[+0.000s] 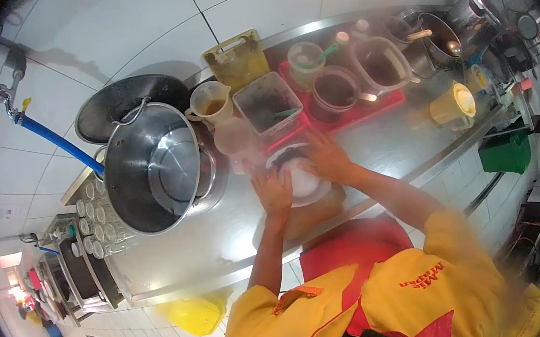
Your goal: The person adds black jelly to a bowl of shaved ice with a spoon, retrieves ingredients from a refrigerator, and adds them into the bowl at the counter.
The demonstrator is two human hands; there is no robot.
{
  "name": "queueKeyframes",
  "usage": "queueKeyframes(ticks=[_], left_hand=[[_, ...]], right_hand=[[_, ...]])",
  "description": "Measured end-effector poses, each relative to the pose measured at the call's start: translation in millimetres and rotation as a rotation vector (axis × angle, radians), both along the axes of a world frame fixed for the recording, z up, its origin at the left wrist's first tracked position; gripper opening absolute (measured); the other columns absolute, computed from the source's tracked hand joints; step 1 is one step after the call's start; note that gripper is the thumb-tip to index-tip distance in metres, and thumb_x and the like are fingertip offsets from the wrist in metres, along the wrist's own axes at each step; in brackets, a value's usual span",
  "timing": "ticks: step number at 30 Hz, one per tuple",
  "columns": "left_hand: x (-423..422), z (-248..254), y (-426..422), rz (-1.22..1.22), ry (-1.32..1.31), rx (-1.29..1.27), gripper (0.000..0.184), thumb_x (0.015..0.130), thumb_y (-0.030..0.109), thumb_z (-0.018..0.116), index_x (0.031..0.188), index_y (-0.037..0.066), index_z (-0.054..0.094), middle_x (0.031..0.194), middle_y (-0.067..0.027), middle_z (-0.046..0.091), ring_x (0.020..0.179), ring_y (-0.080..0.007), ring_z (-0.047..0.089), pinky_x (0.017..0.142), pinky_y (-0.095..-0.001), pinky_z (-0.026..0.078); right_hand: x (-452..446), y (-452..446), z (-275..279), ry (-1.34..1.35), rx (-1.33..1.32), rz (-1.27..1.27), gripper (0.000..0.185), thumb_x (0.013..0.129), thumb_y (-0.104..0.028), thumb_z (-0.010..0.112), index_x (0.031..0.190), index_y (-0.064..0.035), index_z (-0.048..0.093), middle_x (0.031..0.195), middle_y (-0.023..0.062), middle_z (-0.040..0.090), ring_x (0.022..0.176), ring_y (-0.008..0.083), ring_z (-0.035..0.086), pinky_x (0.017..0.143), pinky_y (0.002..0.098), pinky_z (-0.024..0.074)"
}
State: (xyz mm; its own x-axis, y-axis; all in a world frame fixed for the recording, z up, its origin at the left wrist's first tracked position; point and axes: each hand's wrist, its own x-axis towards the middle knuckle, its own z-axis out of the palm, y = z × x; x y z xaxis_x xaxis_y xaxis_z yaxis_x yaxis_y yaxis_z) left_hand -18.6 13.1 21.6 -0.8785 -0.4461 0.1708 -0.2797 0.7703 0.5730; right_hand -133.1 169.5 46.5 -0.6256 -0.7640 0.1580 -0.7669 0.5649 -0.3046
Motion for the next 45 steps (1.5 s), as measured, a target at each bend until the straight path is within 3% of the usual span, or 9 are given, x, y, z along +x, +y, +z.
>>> queueKeyframes(ticks=[11,16,19,22,28,30,35,43,45], left_hand=[[-5.1,12.7,19.6,0.054,-0.093,-0.027,0.048,0.087,0.035,0.059,0.125,0.007,0.056,0.141,-0.0303,0.03,0.135,-0.0478,0.019,0.108,-0.0583,0.018],[0.8,9.1,23.5,-0.03,0.089,0.018,0.051,0.084,0.031,0.063,0.127,0.007,0.053,0.137,-0.0277,0.037,0.135,-0.0457,0.022,0.107,-0.0606,0.019],[5.5,30.0,35.9,-0.108,0.159,0.098,0.052,0.089,0.031,0.059,0.131,0.005,0.048,0.14,-0.0266,0.034,0.133,-0.0426,0.025,0.11,-0.0531,0.018],[16.6,21.8,63.0,-0.223,0.164,0.129,0.05,0.091,0.033,0.057,0.13,0.003,0.049,0.141,-0.027,0.031,0.134,-0.0425,0.024,0.11,-0.0531,0.018],[23.0,17.0,122.1,-0.434,0.192,0.085,0.043,0.092,0.029,0.056,0.122,-0.001,0.052,0.139,-0.0276,0.034,0.136,-0.0423,0.02,0.11,-0.0523,0.02],[17.9,18.2,147.6,-0.591,0.219,0.09,0.037,0.088,0.019,0.058,0.118,-0.002,0.054,0.134,-0.0256,0.042,0.13,-0.0397,0.034,0.108,-0.0482,0.025],[2.8,31.4,241.2,-0.963,0.359,0.187,0.033,0.088,0.016,0.058,0.116,-0.002,0.055,0.127,-0.0241,0.048,0.122,-0.0383,0.041,0.105,-0.0458,0.029],[108.4,45.7,443.1,-1.651,-0.025,0.237,0.028,0.087,0.009,0.058,0.113,-0.003,0.056,0.11,-0.0188,0.059,0.104,-0.0327,0.055,0.091,-0.0386,0.042],[53.7,14.8,449.0,-1.972,-0.229,0.29,0.029,0.088,0.012,0.058,0.114,-0.002,0.056,0.11,-0.019,0.059,0.105,-0.0321,0.055,0.091,-0.0383,0.043]], right_hand=[[0.5,11.5,3.0,-0.01,-0.043,0.027,0.048,0.081,-0.048,0.06,0.109,-0.0095,0.066,0.134,0.0232,0.043,0.129,0.0385,0.035,0.106,0.0539,0.0276],[15.5,55.2,-3.8,0.017,0.024,-0.017,0.051,0.081,-0.05,0.059,0.114,-0.0116,0.064,0.136,0.0238,0.041,0.129,0.0395,0.036,0.106,0.0537,0.0272],[31.6,94.0,-13.8,-0.054,0.001,0.068,0.055,0.082,-0.048,0.058,0.125,-0.0143,0.055,0.141,0.02,0.035,0.13,0.0406,0.034,0.106,0.0541,0.0278],[62.6,142.2,-18.7,-0.027,-0.091,0.0,0.048,0.085,-0.05,0.055,0.112,-0.0124,0.064,0.138,0.0212,0.039,0.127,0.0405,0.038,0.103,0.0509,0.0319],[148.6,278.3,-32.9,-0.193,-0.112,-0.485,0.045,0.088,-0.049,0.053,0.105,-0.0103,0.067,0.125,0.0205,0.053,0.115,0.0348,0.051,0.098,0.045,0.039],[198.7,325.6,-31.1,-0.288,-0.138,-0.78,0.053,0.09,-0.055,0.046,0.104,-0.008,0.068,0.118,0.0194,0.058,0.111,0.0344,0.054,0.095,0.0429,0.0424],[373.5,416.2,-46.0,-0.525,-0.323,-1.476,0.06,0.092,-0.057,0.038,0.103,-0.005,0.067,0.106,0.0202,0.063,0.102,0.0368,0.057,0.09,0.0438,0.0445],[645.5,395.2,-126.7,-0.922,-0.419,-2.084,0.068,0.09,-0.063,0.034,0.111,-0.0052,0.064,0.116,0.0188,0.061,0.111,0.0356,0.055,0.095,0.045,0.0437],[608.1,312.1,-133.2,-1.141,-0.294,-2.093,0.067,0.09,-0.061,0.037,0.111,-0.0033,0.063,0.116,0.0185,0.061,0.111,0.0351,0.056,0.093,0.0466,0.0449]])
